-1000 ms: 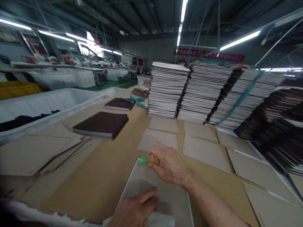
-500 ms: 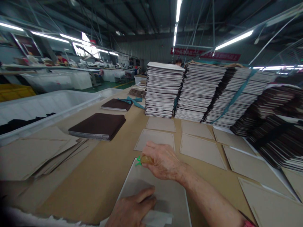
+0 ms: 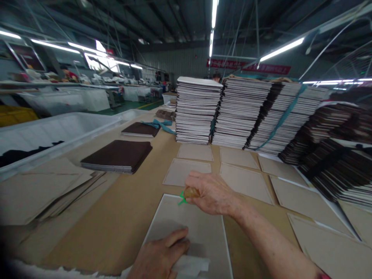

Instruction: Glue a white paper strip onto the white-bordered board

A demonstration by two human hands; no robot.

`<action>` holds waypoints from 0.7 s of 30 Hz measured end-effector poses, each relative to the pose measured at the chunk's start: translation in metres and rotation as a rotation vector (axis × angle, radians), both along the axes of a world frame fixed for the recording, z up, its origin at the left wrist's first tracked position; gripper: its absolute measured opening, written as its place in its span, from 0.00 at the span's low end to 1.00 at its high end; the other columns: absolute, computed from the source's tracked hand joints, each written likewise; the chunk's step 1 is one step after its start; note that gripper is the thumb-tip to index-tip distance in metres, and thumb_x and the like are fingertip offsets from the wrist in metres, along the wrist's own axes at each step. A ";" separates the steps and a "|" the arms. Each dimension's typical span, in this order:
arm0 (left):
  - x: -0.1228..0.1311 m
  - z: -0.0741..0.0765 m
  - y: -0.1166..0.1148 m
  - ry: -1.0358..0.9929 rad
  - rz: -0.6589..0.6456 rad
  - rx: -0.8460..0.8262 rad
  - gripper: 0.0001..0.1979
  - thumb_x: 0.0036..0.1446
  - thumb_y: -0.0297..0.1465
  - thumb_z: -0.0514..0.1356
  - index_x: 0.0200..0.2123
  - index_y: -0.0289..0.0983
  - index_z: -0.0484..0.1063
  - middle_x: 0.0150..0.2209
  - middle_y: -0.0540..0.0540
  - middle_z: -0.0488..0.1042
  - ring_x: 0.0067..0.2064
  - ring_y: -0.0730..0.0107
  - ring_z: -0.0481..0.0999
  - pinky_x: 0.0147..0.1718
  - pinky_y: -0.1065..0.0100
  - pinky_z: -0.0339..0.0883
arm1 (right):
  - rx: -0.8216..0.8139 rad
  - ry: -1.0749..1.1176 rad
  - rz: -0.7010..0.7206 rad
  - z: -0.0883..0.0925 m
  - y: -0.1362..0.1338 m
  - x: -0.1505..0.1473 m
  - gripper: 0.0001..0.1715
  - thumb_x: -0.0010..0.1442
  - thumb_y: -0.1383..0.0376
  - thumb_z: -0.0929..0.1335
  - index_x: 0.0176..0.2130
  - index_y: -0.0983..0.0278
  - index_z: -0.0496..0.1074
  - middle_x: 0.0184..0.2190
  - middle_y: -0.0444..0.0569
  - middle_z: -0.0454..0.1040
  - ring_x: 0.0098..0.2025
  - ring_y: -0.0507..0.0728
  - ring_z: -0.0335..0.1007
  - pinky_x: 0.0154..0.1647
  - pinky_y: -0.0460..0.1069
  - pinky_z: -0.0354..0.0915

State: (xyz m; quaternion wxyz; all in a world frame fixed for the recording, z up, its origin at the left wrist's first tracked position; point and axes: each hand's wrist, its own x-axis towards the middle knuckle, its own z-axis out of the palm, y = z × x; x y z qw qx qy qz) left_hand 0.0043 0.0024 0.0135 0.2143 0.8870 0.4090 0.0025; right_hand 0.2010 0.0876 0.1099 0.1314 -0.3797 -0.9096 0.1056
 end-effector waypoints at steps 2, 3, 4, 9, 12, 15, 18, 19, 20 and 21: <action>0.001 0.003 0.000 -0.003 0.010 -0.002 0.27 0.49 0.25 0.53 0.54 0.40 0.67 0.63 0.47 0.62 0.51 0.53 0.75 0.50 0.55 0.71 | -0.014 0.002 -0.023 0.001 -0.002 0.008 0.10 0.57 0.65 0.74 0.36 0.60 0.68 0.34 0.39 0.66 0.35 0.52 0.65 0.34 0.45 0.54; 0.001 0.004 0.000 -0.001 0.013 -0.008 0.28 0.48 0.24 0.53 0.54 0.40 0.67 0.63 0.47 0.62 0.51 0.53 0.75 0.50 0.55 0.72 | -0.021 0.002 -0.034 0.001 -0.004 0.012 0.10 0.57 0.65 0.74 0.36 0.60 0.69 0.34 0.39 0.67 0.35 0.52 0.65 0.35 0.46 0.54; 0.001 0.006 0.000 0.004 0.013 -0.016 0.28 0.47 0.24 0.53 0.55 0.40 0.67 0.63 0.47 0.61 0.51 0.52 0.75 0.50 0.55 0.72 | -0.029 0.002 -0.045 0.001 -0.006 0.017 0.09 0.57 0.65 0.74 0.36 0.60 0.69 0.34 0.39 0.67 0.35 0.52 0.65 0.34 0.46 0.54; 0.001 0.009 0.000 -0.004 0.025 -0.035 0.28 0.48 0.24 0.52 0.54 0.40 0.67 0.64 0.48 0.60 0.51 0.52 0.75 0.50 0.54 0.71 | -0.057 0.008 -0.112 0.000 -0.015 0.042 0.07 0.60 0.63 0.72 0.37 0.59 0.70 0.34 0.40 0.67 0.35 0.52 0.65 0.34 0.46 0.53; 0.000 0.008 -0.002 -0.003 0.031 -0.046 0.30 0.45 0.24 0.52 0.55 0.40 0.67 0.64 0.49 0.59 0.53 0.53 0.74 0.51 0.54 0.70 | -0.065 0.020 -0.151 -0.003 -0.019 0.059 0.07 0.60 0.62 0.71 0.38 0.59 0.69 0.36 0.40 0.68 0.38 0.53 0.65 0.36 0.46 0.54; 0.002 0.008 -0.004 0.020 0.056 -0.022 0.32 0.43 0.22 0.52 0.55 0.41 0.67 0.65 0.50 0.59 0.54 0.55 0.73 0.52 0.56 0.69 | -0.081 0.033 -0.188 -0.005 -0.024 0.075 0.07 0.61 0.61 0.70 0.39 0.58 0.70 0.36 0.40 0.68 0.38 0.53 0.65 0.37 0.47 0.55; 0.004 0.009 -0.006 0.046 0.085 0.006 0.33 0.43 0.20 0.51 0.56 0.41 0.67 0.64 0.50 0.59 0.54 0.57 0.72 0.53 0.56 0.69 | -0.102 0.042 -0.232 -0.006 -0.030 0.089 0.07 0.62 0.58 0.69 0.38 0.59 0.69 0.34 0.40 0.68 0.36 0.53 0.65 0.36 0.48 0.55; 0.005 0.010 -0.006 0.054 0.085 0.005 0.34 0.43 0.19 0.51 0.56 0.41 0.67 0.65 0.51 0.59 0.54 0.58 0.72 0.53 0.56 0.69 | -0.110 0.047 -0.248 -0.006 -0.032 0.093 0.08 0.62 0.58 0.68 0.38 0.59 0.69 0.34 0.40 0.68 0.36 0.53 0.65 0.35 0.48 0.55; 0.005 0.010 -0.006 0.061 0.084 0.001 0.34 0.43 0.19 0.51 0.56 0.41 0.66 0.65 0.51 0.58 0.54 0.58 0.72 0.53 0.56 0.69 | -0.116 0.052 -0.263 -0.006 -0.034 0.097 0.08 0.63 0.57 0.68 0.38 0.59 0.69 0.34 0.41 0.68 0.35 0.53 0.65 0.35 0.48 0.55; 0.005 0.010 -0.007 0.066 0.083 -0.003 0.34 0.43 0.19 0.51 0.56 0.41 0.66 0.65 0.51 0.58 0.54 0.58 0.72 0.53 0.56 0.69 | -0.122 0.057 -0.277 -0.006 -0.036 0.100 0.09 0.62 0.56 0.68 0.37 0.59 0.69 0.34 0.41 0.68 0.35 0.54 0.65 0.35 0.48 0.56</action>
